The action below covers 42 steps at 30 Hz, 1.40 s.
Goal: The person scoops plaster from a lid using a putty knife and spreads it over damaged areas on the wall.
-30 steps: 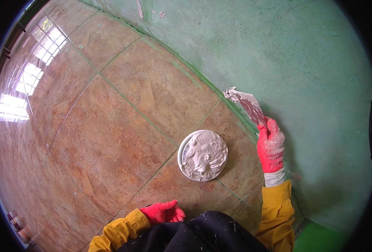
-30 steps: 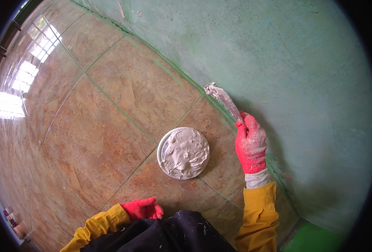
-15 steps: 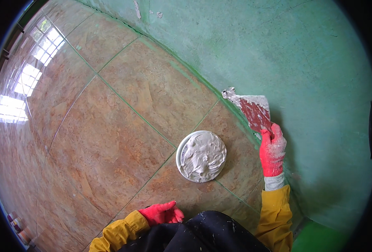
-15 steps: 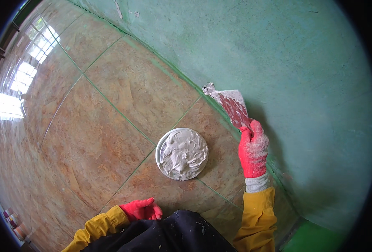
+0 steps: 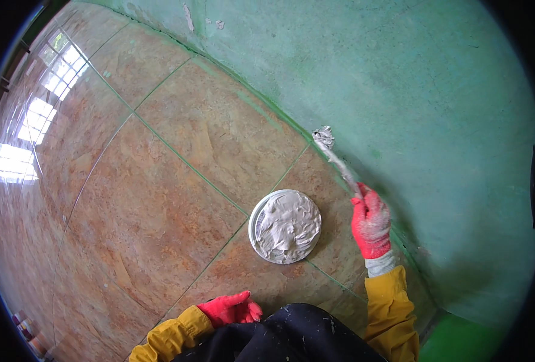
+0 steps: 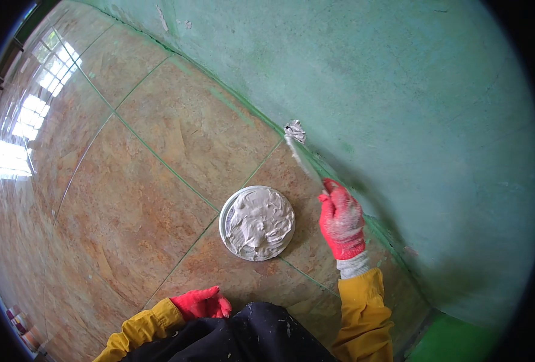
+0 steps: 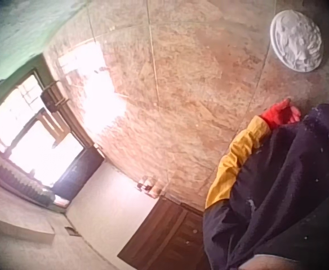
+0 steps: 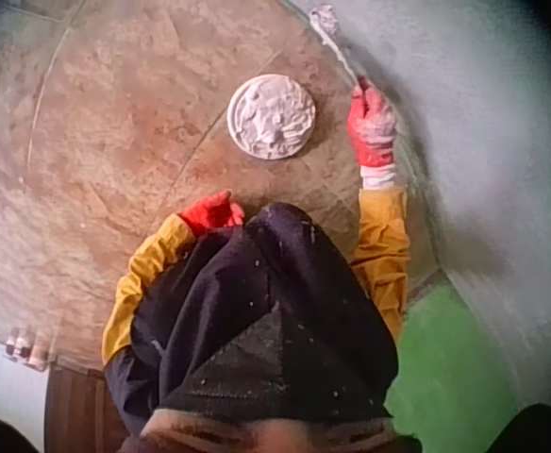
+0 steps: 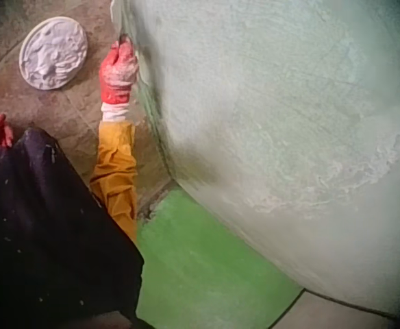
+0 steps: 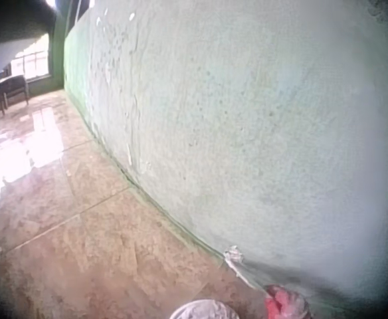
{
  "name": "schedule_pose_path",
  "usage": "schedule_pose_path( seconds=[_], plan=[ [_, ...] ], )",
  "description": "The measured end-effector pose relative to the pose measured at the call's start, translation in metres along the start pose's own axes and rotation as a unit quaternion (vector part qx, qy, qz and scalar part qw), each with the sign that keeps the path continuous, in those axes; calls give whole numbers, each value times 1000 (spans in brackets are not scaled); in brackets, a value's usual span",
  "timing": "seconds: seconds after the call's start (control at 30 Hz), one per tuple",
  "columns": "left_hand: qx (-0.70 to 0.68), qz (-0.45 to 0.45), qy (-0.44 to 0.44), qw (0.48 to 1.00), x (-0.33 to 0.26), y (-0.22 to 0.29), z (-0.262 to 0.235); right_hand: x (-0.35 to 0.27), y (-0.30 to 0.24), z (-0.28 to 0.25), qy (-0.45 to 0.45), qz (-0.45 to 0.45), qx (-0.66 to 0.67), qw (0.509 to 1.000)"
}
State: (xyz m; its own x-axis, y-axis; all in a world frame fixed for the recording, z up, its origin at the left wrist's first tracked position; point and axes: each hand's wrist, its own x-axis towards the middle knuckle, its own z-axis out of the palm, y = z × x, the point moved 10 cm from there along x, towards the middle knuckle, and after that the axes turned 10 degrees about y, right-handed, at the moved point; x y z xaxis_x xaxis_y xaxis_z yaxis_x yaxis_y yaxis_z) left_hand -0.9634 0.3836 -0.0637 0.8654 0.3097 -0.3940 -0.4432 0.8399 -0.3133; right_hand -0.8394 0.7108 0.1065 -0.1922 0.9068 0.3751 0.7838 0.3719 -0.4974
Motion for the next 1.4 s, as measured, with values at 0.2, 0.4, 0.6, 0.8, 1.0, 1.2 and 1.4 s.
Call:
schedule_pose_path(
  seconds=[0.2,0.4,0.6,0.8,1.0,1.2,1.4],
  plan=[
    [-22,-9,-16,1000,21,-8,15,0,8,24,-42,-206,-102,972],
    [-17,7,9,1000,35,-8,21,12,28,30,-38,-178,-128,975],
    [-20,9,13,1000,45,-4,25,21,36,14,0,-177,-120,977],
    [-23,3,7,1000,52,-5,24,16,36,3,-21,-160,-106,981],
    [-22,-6,9,1000,46,-6,22,23,30,-6,5,-127,-96,987],
    [-27,4,-16,1000,37,-13,17,21,33,-18,9,31,-25,999],
    [-29,0,-32,999,23,-4,10,35,26,-12,58,16,-28,998]
  ],
)
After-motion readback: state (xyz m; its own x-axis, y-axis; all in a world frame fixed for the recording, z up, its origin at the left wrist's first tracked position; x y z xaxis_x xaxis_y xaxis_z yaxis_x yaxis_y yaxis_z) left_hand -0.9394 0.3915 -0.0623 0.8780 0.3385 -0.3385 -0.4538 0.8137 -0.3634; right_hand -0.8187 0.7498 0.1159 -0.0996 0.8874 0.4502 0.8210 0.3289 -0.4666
